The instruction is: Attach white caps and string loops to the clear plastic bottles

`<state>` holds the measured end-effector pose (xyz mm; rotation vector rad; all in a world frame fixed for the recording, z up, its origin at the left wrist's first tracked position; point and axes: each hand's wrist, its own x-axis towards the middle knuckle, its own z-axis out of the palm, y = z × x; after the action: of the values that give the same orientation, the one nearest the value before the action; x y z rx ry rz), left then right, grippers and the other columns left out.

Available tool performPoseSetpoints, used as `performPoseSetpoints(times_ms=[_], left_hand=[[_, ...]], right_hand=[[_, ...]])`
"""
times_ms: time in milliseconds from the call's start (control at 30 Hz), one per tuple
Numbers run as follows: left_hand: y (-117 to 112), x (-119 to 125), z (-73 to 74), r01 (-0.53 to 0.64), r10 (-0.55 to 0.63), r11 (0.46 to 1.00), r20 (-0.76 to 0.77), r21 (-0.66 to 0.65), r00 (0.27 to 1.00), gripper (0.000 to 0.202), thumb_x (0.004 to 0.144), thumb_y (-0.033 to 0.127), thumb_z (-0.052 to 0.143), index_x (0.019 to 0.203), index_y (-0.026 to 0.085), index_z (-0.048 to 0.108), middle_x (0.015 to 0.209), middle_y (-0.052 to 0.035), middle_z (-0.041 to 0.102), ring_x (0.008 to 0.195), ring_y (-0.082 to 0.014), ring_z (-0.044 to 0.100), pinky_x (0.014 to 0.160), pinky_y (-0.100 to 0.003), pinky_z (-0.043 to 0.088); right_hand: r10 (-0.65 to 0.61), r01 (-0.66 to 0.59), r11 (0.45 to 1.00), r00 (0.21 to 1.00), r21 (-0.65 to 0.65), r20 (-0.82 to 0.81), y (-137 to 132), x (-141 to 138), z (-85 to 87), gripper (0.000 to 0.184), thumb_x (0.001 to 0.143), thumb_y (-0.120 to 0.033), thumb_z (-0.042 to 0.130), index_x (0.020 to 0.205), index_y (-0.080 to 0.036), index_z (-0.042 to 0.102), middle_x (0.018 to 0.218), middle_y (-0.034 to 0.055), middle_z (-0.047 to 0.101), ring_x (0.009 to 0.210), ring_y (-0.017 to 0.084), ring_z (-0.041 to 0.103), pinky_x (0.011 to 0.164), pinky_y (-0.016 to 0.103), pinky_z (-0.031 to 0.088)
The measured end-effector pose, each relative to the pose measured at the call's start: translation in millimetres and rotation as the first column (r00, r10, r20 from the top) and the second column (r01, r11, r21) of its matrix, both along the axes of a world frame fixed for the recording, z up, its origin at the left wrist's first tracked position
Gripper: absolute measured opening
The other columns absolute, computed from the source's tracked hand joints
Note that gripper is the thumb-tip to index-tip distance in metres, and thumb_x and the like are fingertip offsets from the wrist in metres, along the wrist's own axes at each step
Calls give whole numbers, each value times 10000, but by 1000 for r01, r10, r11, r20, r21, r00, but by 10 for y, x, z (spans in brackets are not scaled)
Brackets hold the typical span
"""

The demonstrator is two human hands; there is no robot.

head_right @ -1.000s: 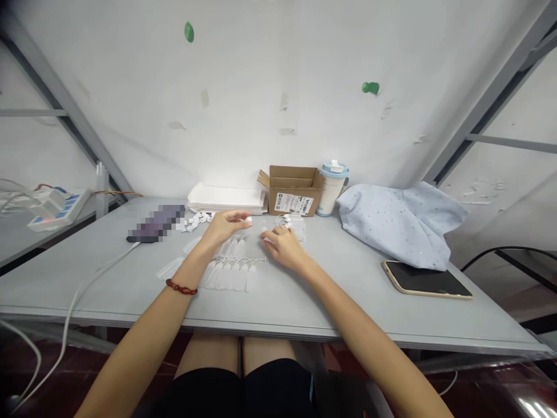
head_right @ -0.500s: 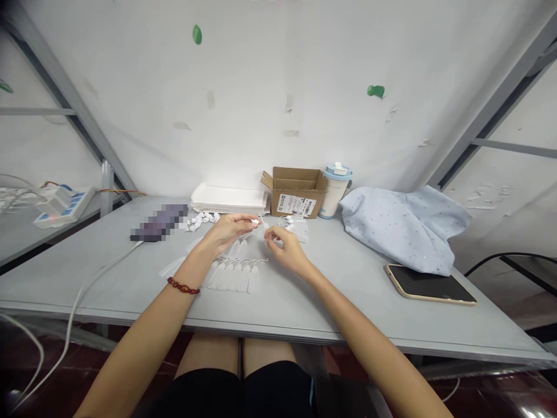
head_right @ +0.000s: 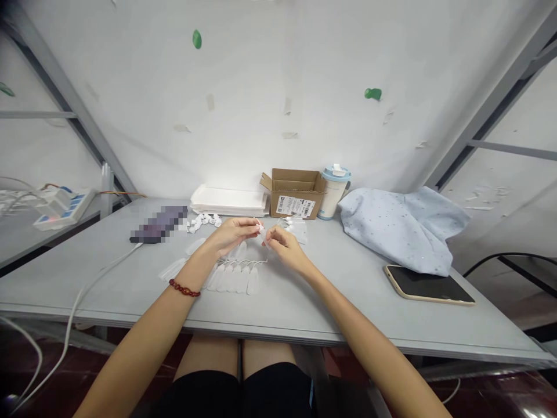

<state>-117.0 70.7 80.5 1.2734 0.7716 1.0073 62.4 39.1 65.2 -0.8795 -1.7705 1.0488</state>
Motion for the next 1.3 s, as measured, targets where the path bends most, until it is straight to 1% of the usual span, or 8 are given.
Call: performPoseSetpoints(times_ms=[167,333,500,633,800,1000,1167,1300], left_hand=[[-2,-13,9,13,-14,1000,-13,-2,1000,183,624,278,756,748,147,723,934,-67,646,855,-161,568,889,-356,398],[4,-17,6,12,-12,1000,-22,9,1000,220,608,293,770,764,148,716,882,-58,651,856,-161,568,896,-356,391],[1,-16,2,-43,44,999,-45,25,998,251,571,268,790,778,155,707,827,-43,650,827,-157,567,891,-364,382],[4,-24,2,-26,30,998,-68,59,997,242,567,234,782,786,161,706,916,-53,662,891,-177,565,910,-361,364],[-13,-23,29,-8,9,1000,-69,26,998,279,556,200,782,823,154,718,858,-47,673,875,-182,565,918,-372,360],[-37,-13,49,30,-30,1000,-10,-2,1000,213,635,293,766,758,126,718,912,-72,665,878,-168,581,919,-356,404],[-39,2,39,6,-8,1000,-123,-22,992,343,646,415,754,795,109,706,795,-74,667,785,-164,606,850,-359,451],[-66,22,60,59,-42,995,-204,77,978,357,675,453,719,792,117,700,751,-63,662,745,-150,597,788,-333,472]], right_hand=[[-11,9,999,1000,-52,-29,-10,6,23,46,771,-201,409,785,-208,452,723,-15,551,696,133,495,681,287,383],[-43,27,987,994,-158,-98,-5,21,27,47,792,-261,437,792,-215,444,754,-5,577,709,135,488,666,279,389],[10,-94,943,967,-318,-256,4,37,5,101,786,-290,497,814,-223,427,705,-23,552,633,119,463,622,266,364],[29,-168,903,942,-394,-335,-14,40,26,155,784,-318,533,825,-227,414,643,-40,526,553,100,423,586,253,330],[5,-161,891,938,-424,-346,-32,40,64,206,774,-352,576,805,-222,420,656,-31,539,531,92,410,582,251,321],[17,-177,892,933,-417,-359,-13,37,43,212,786,-364,583,802,-218,431,657,-27,544,528,91,412,576,248,311],[23,-224,864,912,-451,-409,2,38,28,234,788,-374,595,815,-217,424,633,-36,520,511,85,403,558,241,303],[17,-240,847,904,-475,-427,9,47,31,245,785,-375,604,815,-217,419,625,-41,503,500,80,395,546,239,306]])
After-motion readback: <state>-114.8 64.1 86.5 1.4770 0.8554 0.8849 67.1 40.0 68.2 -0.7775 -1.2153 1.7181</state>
